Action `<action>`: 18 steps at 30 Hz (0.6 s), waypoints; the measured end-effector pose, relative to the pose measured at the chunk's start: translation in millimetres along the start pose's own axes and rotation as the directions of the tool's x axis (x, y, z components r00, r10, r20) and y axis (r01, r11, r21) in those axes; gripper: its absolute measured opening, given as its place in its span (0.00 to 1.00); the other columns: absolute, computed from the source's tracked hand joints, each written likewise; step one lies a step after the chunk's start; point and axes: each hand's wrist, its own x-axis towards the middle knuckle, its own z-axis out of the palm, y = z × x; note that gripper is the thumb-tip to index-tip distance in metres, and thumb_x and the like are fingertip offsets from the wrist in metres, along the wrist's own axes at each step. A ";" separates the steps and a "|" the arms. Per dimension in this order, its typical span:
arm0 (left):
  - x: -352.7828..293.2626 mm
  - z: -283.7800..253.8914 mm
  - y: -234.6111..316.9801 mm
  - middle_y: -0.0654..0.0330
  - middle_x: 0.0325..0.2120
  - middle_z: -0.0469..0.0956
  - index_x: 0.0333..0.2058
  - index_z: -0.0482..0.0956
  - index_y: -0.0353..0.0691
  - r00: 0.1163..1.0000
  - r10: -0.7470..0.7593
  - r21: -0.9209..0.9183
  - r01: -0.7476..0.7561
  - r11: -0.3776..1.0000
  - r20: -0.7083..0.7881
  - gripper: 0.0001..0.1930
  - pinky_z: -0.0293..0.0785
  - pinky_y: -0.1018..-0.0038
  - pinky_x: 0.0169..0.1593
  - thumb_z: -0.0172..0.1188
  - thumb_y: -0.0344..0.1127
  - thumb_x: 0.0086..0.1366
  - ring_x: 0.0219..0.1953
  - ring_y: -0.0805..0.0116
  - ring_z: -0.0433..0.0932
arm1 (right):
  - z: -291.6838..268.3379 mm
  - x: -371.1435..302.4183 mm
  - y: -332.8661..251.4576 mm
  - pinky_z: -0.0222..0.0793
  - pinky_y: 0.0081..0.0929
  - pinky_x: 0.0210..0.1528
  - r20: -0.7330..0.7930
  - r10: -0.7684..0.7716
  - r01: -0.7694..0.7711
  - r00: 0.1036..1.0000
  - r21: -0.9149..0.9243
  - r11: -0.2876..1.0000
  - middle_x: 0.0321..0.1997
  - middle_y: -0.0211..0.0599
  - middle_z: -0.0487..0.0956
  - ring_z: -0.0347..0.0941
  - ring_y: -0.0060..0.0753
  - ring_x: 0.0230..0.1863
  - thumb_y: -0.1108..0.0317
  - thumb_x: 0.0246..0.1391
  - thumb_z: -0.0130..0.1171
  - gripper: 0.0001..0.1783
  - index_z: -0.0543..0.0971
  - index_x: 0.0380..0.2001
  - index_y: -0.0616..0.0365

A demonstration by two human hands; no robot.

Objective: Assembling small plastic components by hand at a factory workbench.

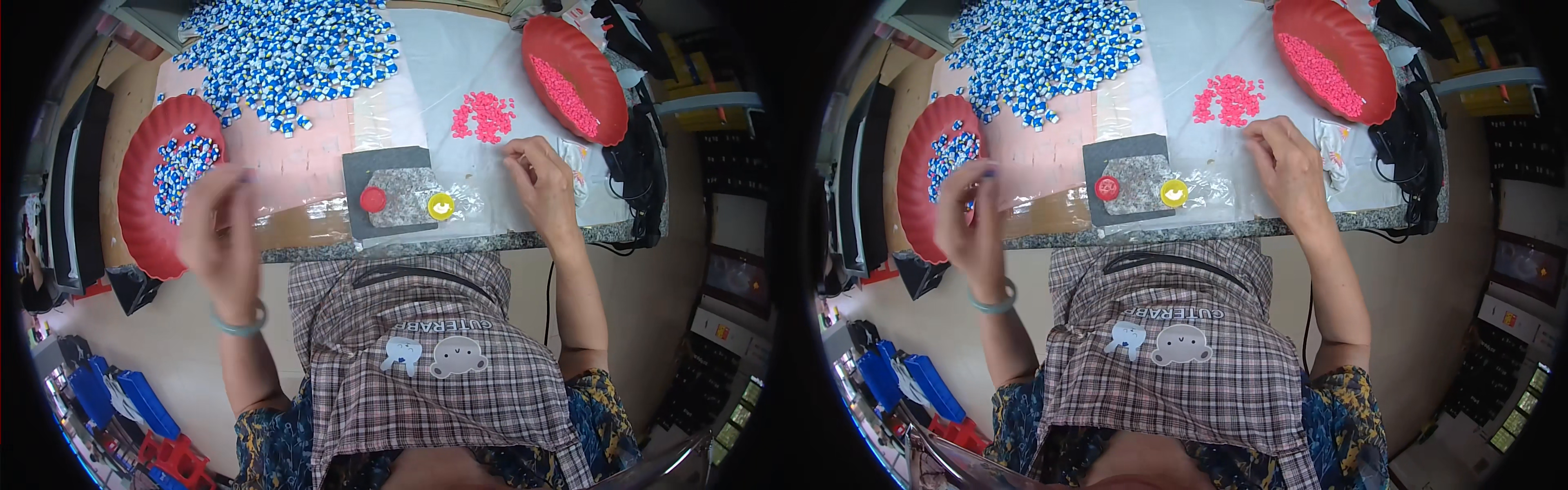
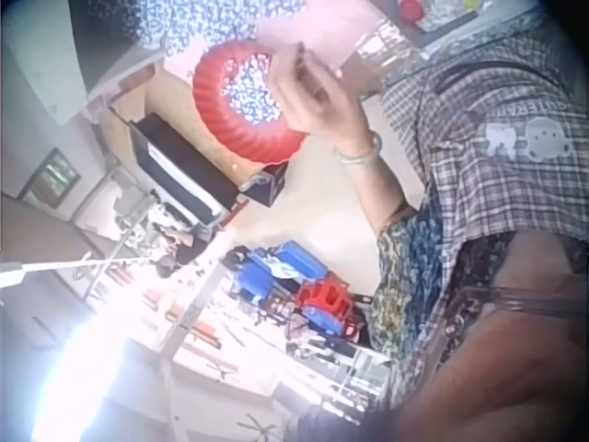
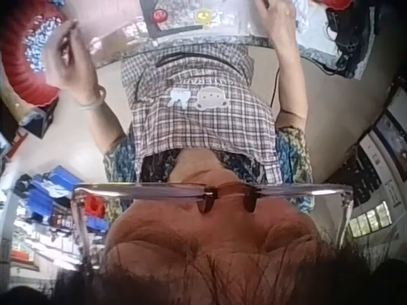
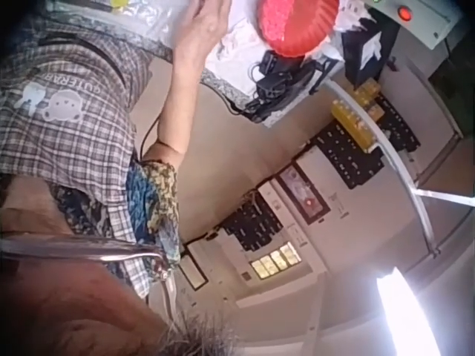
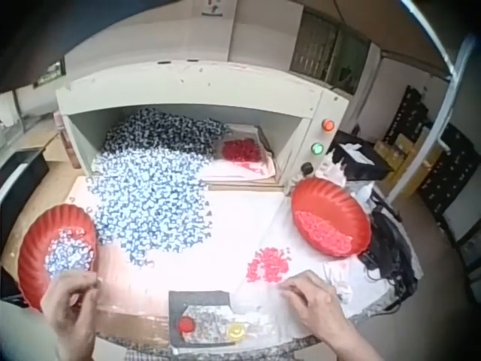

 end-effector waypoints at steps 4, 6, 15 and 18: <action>13.5 -30.6 -42.9 0.54 0.45 0.82 0.44 0.82 0.36 0.994 0.089 0.460 -0.048 0.887 -0.069 0.11 0.75 0.65 0.50 0.62 0.21 0.63 0.47 0.56 0.80 | 15.4 14.1 11.5 0.73 0.26 0.32 -0.087 -0.080 0.071 0.993 -0.101 0.992 0.35 0.38 0.79 0.80 0.31 0.31 0.79 0.53 0.65 0.08 0.80 0.38 0.61; 17.9 -22.7 -43.9 0.54 0.46 0.81 0.44 0.82 0.36 0.992 0.117 0.473 -0.079 0.877 -0.052 0.11 0.74 0.63 0.52 0.62 0.22 0.63 0.48 0.55 0.79 | 21.8 17.2 12.9 0.73 0.27 0.32 -0.112 -0.108 0.093 0.988 -0.130 0.987 0.34 0.38 0.79 0.80 0.31 0.31 0.78 0.53 0.66 0.07 0.80 0.37 0.61; 21.1 58.0 -28.3 0.51 0.43 0.77 0.42 0.80 0.34 0.974 0.188 0.172 -0.208 0.963 0.126 0.14 0.76 0.61 0.48 0.56 0.17 0.57 0.46 0.50 0.78 | 24.6 26.4 11.0 0.71 0.31 0.29 -0.065 -0.071 0.061 0.995 -0.154 0.986 0.27 0.38 0.76 0.76 0.35 0.25 0.78 0.51 0.64 0.05 0.78 0.30 0.62; 23.1 71.0 -33.1 0.51 0.42 0.78 0.41 0.80 0.33 0.984 0.129 0.206 -0.153 0.967 0.124 0.12 0.77 0.61 0.45 0.57 0.19 0.58 0.44 0.51 0.78 | 22.7 28.0 12.5 0.71 0.31 0.29 -0.033 -0.060 0.052 0.998 -0.198 0.979 0.27 0.39 0.76 0.75 0.36 0.24 0.78 0.51 0.63 0.04 0.77 0.29 0.62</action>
